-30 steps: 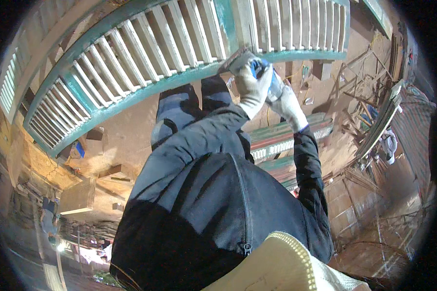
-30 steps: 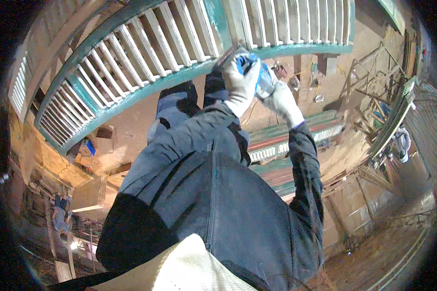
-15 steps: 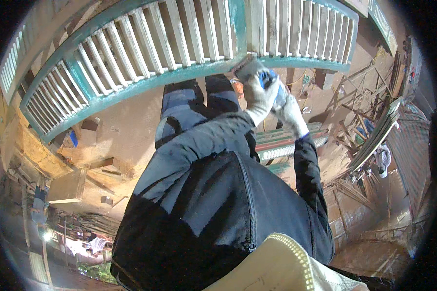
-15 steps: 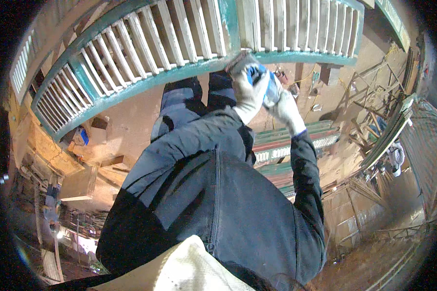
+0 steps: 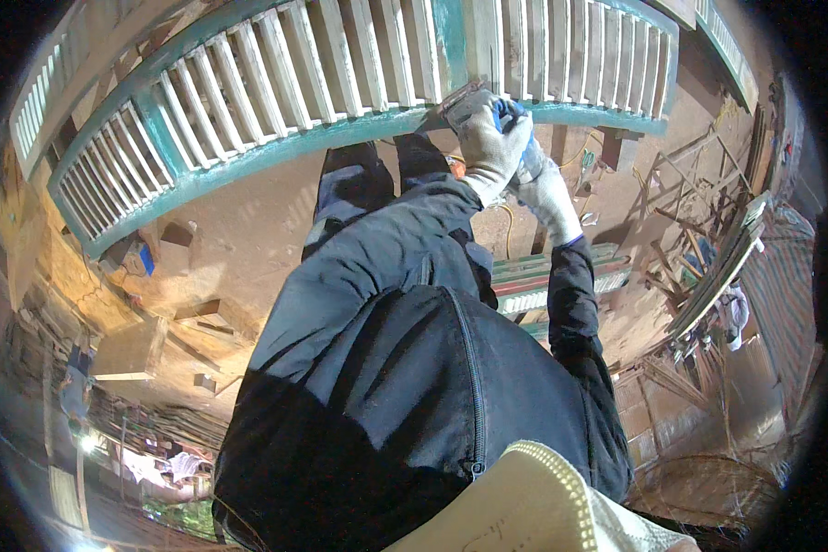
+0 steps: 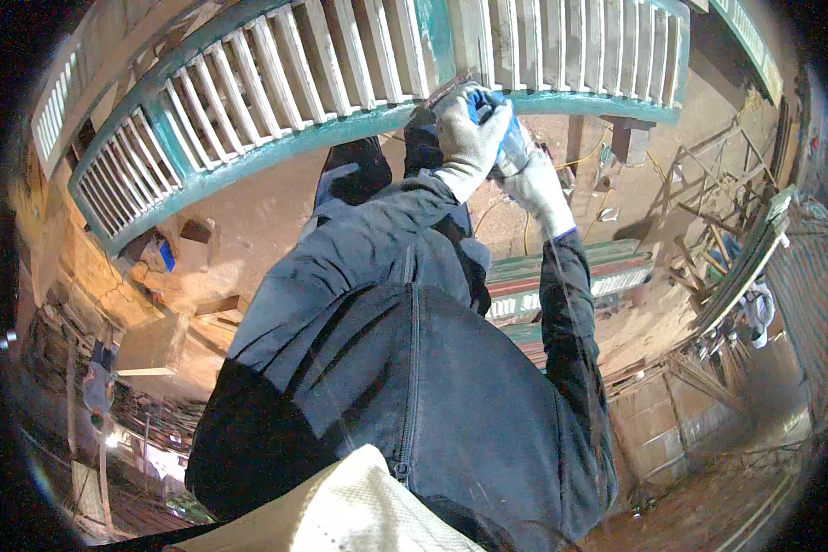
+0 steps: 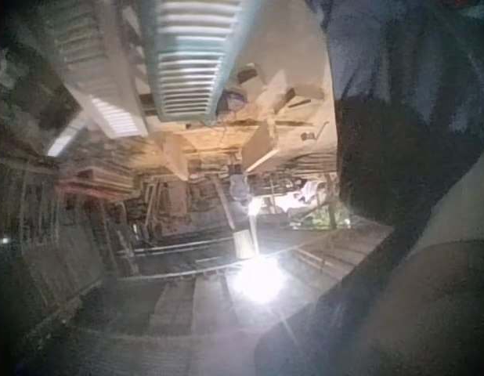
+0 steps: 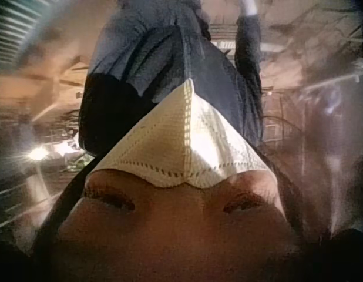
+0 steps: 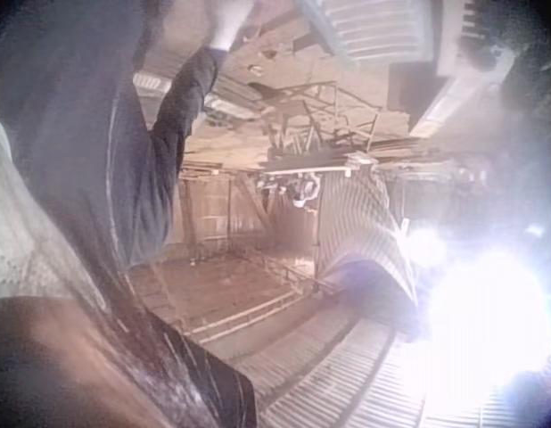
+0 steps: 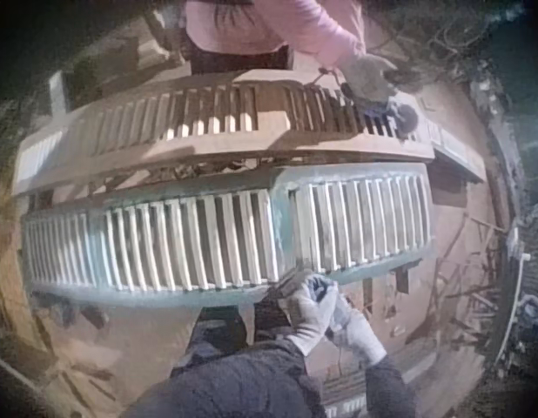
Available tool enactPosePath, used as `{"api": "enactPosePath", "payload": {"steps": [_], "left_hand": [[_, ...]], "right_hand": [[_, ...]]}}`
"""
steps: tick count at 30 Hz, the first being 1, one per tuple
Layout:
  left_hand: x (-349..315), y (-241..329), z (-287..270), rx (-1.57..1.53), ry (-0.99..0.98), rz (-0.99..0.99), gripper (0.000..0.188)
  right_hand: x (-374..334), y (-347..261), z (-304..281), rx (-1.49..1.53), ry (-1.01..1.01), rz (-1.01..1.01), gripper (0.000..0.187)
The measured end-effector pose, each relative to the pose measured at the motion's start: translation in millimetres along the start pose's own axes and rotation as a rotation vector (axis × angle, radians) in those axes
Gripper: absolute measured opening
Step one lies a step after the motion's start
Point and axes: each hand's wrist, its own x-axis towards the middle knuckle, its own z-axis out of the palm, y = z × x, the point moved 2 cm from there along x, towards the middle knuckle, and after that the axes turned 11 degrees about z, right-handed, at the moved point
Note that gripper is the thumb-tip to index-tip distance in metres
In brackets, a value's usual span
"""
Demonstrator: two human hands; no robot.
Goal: The person sands a teal wooden headboard with a sanding block, then applies a brown finish using a brush. The person works on the top rail and vertical slats of the headboard in a workshop setting.
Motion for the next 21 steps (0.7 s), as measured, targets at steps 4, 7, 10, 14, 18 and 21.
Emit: {"api": "enactPosePath", "payload": {"steps": [4,7,10,14,18,21], "left_hand": [[-14.4,-18.9,-0.8,0.04,0.009,0.146,0.013],[-47.2,-29.7,-5.3,0.006,-0.027,0.002,0.015],[-58.1,-14.4,-13.5,0.066,-0.109,0.068,0.016],[-42.5,-4.6,-9.8,0.114,-0.267,0.124,0.021],[10.7,12.9,-7.1,0.271,-0.248,0.353,0.021],[69.8,4.4,-15.4,0.161,-0.379,0.203,0.018]], "right_hand": [[-13.9,-7.6,1.3,-0.066,0.054,-0.081,0.048],[-29.8,11.3,19.3,0.043,0.061,-0.059,0.045],[-48.0,46.4,24.9,-0.107,0.062,0.126,0.043],[-63.2,24.8,39.4,0.243,0.151,0.078,0.047],[-35.2,-20.4,38.9,0.212,0.309,0.009,0.037],[4.0,-49.1,52.0,0.263,0.305,-0.009,0.043]]}}
